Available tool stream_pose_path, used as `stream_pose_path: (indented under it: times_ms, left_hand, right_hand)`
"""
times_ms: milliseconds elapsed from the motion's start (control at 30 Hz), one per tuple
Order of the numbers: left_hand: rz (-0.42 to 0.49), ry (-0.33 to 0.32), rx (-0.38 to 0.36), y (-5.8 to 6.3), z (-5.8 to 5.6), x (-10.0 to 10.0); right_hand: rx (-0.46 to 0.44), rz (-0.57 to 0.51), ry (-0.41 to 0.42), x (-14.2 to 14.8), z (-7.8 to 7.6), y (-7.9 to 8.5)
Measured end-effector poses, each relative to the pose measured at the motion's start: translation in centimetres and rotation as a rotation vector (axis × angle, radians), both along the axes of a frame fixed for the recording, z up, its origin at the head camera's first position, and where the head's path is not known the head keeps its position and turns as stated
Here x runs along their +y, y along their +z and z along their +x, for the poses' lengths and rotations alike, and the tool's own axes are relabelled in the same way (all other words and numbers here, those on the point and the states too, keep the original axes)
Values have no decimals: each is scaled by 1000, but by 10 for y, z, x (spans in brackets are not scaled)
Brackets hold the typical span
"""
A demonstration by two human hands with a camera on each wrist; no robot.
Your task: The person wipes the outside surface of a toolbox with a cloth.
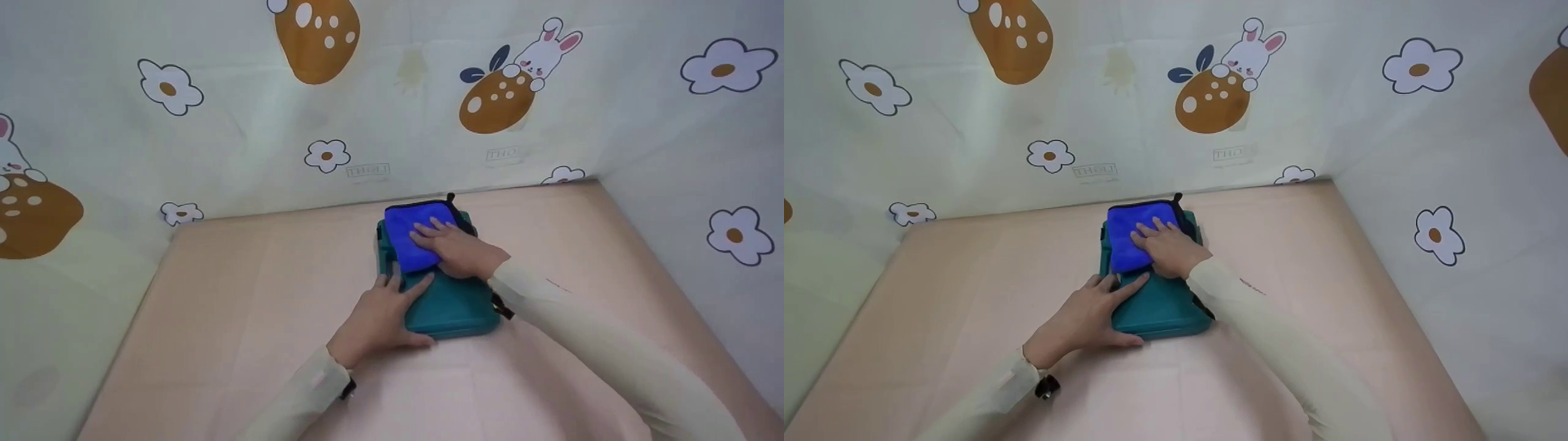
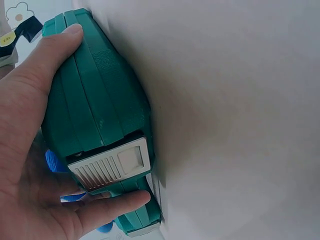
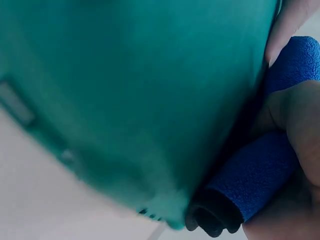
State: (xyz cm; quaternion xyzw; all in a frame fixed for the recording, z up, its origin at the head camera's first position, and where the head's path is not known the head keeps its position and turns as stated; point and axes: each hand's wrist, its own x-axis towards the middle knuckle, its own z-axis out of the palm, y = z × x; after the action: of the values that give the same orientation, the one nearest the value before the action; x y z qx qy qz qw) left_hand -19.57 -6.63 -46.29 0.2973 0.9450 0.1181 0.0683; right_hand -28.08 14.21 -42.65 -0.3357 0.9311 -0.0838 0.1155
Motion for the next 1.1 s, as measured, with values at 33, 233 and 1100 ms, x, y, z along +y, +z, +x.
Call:
stream_pose_path:
  times_ms: [33,233,1100]
  left_hand:
    - [0,-6,6,0,0,0]
    - [0,-33,38,-1,-1,0]
    - [21,-4,-3,-1,-19,0]
  right_hand:
    - [-4,4,6,-3,0,1]
    - [-25,19,34,-14,-1,4]
    - [-90,37,-27,-16,-23,6]
